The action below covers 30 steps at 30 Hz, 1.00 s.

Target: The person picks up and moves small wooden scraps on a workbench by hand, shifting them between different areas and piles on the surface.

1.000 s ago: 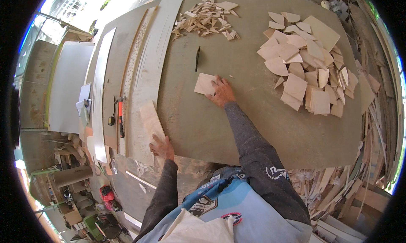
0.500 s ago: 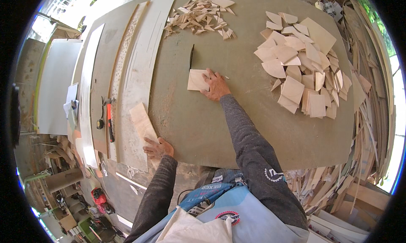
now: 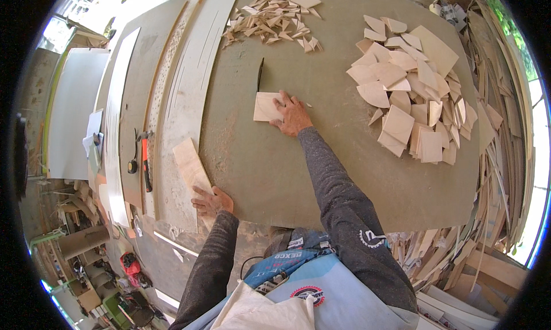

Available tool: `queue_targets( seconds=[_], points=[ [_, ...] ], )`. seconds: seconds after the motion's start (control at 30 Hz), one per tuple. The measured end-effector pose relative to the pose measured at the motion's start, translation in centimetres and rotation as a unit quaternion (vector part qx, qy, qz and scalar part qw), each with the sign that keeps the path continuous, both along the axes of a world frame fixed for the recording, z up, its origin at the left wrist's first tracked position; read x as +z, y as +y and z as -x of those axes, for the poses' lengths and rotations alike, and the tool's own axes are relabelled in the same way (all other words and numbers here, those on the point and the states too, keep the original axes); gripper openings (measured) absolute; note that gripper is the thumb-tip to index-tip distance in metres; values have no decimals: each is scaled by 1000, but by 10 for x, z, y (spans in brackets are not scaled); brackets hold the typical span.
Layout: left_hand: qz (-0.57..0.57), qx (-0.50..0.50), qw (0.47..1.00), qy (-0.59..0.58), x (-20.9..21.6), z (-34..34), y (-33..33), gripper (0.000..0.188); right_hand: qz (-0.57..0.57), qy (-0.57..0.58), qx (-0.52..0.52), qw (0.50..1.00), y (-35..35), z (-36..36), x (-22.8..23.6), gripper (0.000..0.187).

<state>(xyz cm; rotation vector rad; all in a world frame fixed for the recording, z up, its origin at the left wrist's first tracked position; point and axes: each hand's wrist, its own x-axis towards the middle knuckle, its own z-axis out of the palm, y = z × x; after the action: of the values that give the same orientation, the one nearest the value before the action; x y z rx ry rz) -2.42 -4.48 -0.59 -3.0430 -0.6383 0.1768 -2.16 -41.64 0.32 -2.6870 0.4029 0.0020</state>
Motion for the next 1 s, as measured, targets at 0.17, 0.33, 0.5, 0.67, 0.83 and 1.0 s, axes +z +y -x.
queue_targets(
  seconds=[0.17,0.33,0.5,0.67,0.83,1.0],
  points=[
    [7,3,1000,6,8,1,-3,85,-8,7,-16,1000,5,-1,10,76],
    [3,4,1000,15,10,-1,-5,85,-11,19,-11,1000,0,-4,7,77],
    [6,1,1000,7,7,0,-3,86,-4,12,-6,1000,-1,-3,6,78],
    [-1,2,1000,4,2,-1,-1,86,-1,18,-18,1000,0,-6,6,77],
    [-3,-1,1000,12,7,0,-2,84,0,25,-19,1000,2,-7,13,75],
    [-3,-3,1000,9,4,0,-2,83,2,24,-29,999,0,-8,8,74]
  ],
)
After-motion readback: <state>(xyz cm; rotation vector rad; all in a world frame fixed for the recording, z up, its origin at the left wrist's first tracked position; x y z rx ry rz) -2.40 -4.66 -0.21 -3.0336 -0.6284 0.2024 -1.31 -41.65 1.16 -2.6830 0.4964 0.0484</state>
